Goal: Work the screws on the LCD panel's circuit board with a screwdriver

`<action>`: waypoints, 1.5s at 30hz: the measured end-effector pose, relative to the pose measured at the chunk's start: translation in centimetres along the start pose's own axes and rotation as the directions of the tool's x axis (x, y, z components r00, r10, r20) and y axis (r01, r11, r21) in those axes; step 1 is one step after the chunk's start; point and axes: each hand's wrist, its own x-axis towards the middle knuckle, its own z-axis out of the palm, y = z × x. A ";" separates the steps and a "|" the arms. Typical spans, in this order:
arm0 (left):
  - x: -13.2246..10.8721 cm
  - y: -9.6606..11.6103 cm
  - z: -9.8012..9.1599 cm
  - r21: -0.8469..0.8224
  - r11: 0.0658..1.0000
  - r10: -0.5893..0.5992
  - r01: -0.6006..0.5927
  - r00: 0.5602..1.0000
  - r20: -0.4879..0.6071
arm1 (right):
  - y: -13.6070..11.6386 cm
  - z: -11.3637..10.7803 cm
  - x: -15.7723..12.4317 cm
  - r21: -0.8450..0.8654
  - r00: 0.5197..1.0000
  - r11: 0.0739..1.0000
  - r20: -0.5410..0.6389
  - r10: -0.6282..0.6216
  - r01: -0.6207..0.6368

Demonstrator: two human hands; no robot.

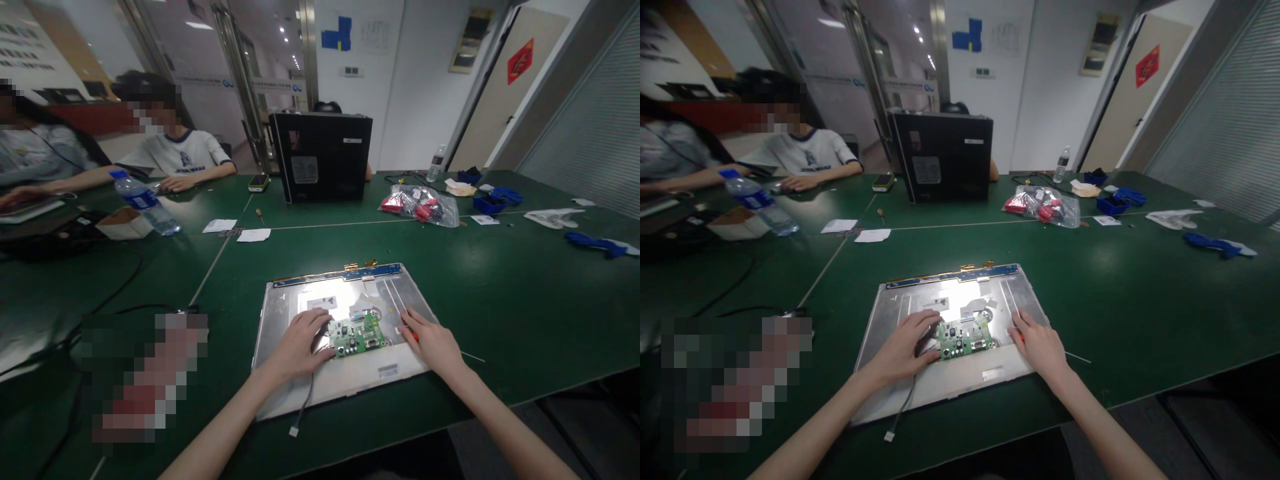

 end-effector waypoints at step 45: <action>7.0 -3.0 0.3 -0.019 0.998 0.049 -0.053 0.981 -0.188 | 0.0 -1.4 10.5 0.979 0.980 -0.102 0.186 0.066 -0.178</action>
